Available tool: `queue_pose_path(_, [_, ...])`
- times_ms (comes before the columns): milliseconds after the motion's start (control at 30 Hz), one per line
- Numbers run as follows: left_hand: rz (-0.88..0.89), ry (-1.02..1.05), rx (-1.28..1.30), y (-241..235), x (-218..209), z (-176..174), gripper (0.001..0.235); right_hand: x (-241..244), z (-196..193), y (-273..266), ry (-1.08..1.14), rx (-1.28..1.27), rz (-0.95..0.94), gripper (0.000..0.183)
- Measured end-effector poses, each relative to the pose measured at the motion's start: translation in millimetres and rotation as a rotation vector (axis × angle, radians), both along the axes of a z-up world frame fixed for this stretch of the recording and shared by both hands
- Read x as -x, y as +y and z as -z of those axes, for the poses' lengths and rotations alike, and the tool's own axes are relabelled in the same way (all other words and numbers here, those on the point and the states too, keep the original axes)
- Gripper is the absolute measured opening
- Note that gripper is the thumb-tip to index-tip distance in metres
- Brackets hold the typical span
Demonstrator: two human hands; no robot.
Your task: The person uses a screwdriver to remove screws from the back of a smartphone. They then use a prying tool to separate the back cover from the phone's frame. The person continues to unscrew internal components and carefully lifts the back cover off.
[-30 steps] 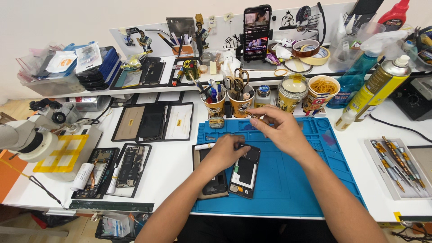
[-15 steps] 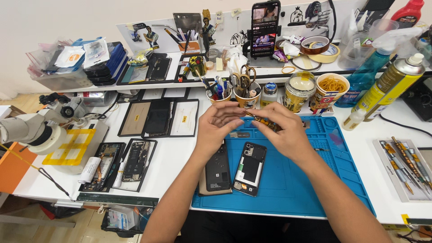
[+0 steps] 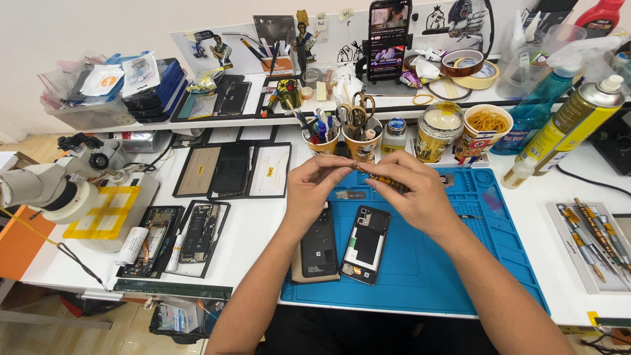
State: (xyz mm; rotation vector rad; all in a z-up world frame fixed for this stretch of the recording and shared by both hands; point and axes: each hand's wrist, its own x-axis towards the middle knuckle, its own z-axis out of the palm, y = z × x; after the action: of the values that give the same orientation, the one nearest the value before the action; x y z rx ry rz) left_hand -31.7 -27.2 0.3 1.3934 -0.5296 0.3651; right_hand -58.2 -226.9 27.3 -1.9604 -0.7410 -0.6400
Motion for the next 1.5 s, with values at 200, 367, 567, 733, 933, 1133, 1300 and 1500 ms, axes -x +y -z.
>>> queue_pose_path(200, [-0.007,-0.021,-0.021,0.5,1.2,-2.3,0.01,0.5,-0.2,-0.4,0.013,0.005,-0.008,0.025])
queue_pose_path(367, [-0.012,-0.035,-0.044,2.3,0.5,-2.4,0.008,1.8,-3.9,-0.4,0.019,0.015,-0.015,0.025])
queue_pose_path(567, [-0.024,-0.014,-0.044,1.7,-2.3,1.8,0.009,2.0,-3.2,-0.9,0.02,0.028,-0.013,0.026])
queue_pose_path(733, [-0.027,0.017,-0.026,0.6,-1.2,0.9,0.009,2.0,-3.4,-0.7,0.032,0.027,-0.008,0.026])
queue_pose_path(933, [-0.033,0.058,-0.03,1.8,0.6,-2.8,0.009,1.8,-3.1,-1.7,0.017,0.04,-0.009,0.026])
queue_pose_path(1133, [-0.066,0.066,-0.043,17.1,-3.4,-11.3,0.007,1.2,-7.4,-2.8,0.026,0.013,-0.019,0.026])
queue_pose_path(1300, [-0.353,0.169,-0.648,53.1,35.4,-1.5,0.009,-9.0,4.0,-17.7,0.129,-0.08,0.051,0.023])
queue_pose_path(1500, [-0.54,0.518,-0.927,51.6,74.4,43.8,0.008,-17.9,10.6,-23.4,0.239,-0.216,0.018,0.021])
